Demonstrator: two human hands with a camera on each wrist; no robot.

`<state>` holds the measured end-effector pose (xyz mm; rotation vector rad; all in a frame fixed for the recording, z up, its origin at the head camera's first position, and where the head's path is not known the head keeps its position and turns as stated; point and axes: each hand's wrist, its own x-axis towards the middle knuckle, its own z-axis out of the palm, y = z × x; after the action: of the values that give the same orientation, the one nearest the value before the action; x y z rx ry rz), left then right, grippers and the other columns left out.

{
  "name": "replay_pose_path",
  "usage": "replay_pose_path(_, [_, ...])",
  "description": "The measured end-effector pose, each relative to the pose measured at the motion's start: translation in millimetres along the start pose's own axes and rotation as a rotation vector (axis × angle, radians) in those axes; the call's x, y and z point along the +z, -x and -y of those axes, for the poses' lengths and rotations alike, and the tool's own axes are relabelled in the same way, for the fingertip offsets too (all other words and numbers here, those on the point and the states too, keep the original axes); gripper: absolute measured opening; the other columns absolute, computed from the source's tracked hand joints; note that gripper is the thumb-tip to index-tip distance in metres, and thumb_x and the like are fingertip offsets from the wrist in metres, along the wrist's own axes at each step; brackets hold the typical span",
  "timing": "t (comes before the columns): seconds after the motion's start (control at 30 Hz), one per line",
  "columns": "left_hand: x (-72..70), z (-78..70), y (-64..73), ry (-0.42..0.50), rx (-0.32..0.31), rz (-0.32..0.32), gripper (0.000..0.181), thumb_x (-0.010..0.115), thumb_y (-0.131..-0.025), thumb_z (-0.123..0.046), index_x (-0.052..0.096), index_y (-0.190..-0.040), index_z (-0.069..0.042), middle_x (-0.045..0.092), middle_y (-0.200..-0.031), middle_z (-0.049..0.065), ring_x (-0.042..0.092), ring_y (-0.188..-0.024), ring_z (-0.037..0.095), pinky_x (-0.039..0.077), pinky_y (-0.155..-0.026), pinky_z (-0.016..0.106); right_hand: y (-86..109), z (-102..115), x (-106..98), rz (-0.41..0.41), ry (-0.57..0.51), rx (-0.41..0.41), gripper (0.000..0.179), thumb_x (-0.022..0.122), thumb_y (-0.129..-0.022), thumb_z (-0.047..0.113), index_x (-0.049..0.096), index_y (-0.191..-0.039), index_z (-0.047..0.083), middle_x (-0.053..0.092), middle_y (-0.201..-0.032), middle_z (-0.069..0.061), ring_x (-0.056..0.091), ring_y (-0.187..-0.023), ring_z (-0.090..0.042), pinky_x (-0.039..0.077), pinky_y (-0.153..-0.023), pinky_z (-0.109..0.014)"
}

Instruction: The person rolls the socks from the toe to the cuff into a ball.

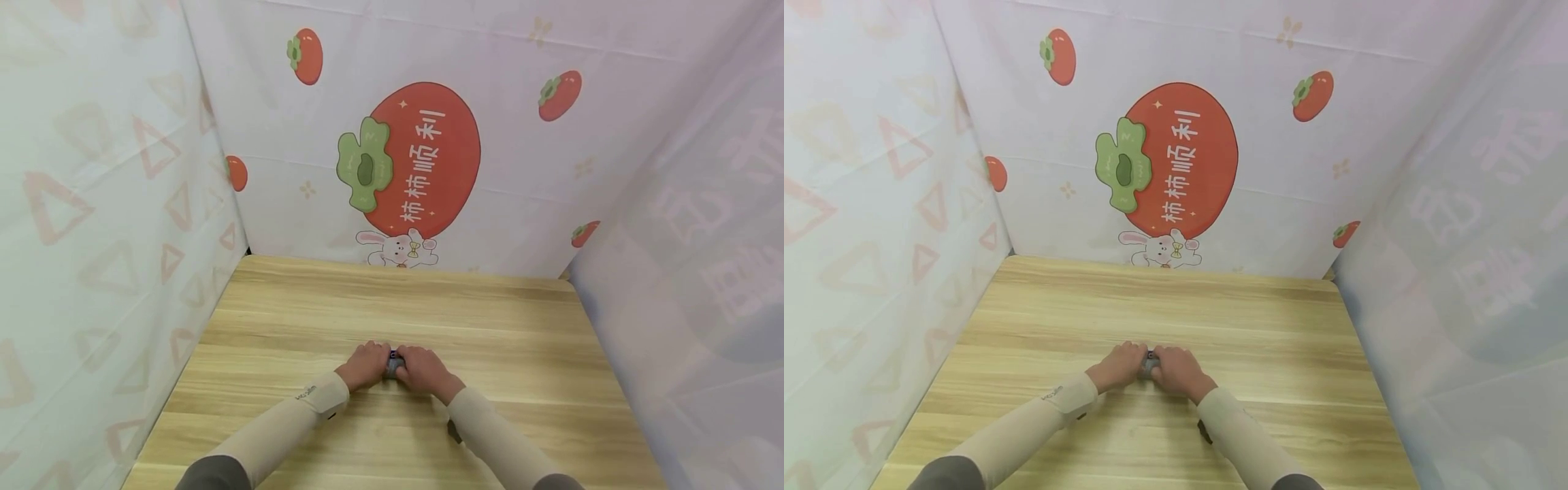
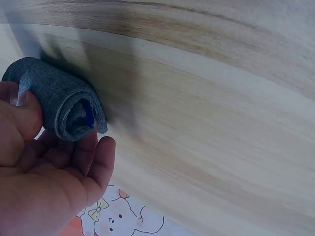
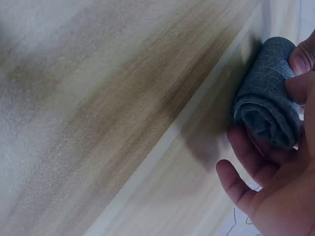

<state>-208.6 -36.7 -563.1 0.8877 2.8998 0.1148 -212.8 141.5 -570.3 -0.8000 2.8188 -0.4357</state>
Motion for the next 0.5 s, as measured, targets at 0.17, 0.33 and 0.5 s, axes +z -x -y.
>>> replay_pose_path(0.17, [0.1,-3.9,-1.0,-0.021,-0.068,0.046,0.017,0.066,-0.097,-0.021,0.060,-0.102,-0.006,0.063,-0.092,0.010,0.054,-0.079,0.022,0.050,-0.070,0.037,-3.3,0.1,-4.4,0.045,-0.001,0.039,0.018,0.062,-0.092,0.024,0.070,-0.100,0.010,0.056,-0.087,-0.001,0.045,-0.072,-0.014,0.040,-0.062,-0.030])
replay_pose_path(0.33, [4.7,-2.7,-5.8,-0.048,-0.124,-0.007,0.019,0.060,-0.100,-0.025,0.066,-0.097,-0.007,0.054,-0.096,0.008,0.049,-0.084,0.023,0.048,-0.073,0.039,-10.5,-2.0,-8.4,0.098,-0.095,0.075,0.018,0.062,-0.091,0.017,0.070,-0.103,0.006,0.061,-0.087,-0.003,0.051,-0.073,-0.015,0.046,-0.065,-0.033])
replay_pose_path(0.5, [4.6,1.5,-14.9,-0.033,-0.143,0.021,0.025,0.062,-0.100,-0.033,0.073,-0.102,-0.011,0.060,-0.102,0.008,0.055,-0.092,0.024,0.051,-0.081,0.044,-13.0,-3.2,-14.9,0.122,-0.227,0.158,0.034,0.064,-0.091,0.015,0.062,-0.123,0.003,0.069,-0.106,-0.012,0.057,-0.083,-0.019,0.051,-0.077,-0.040])
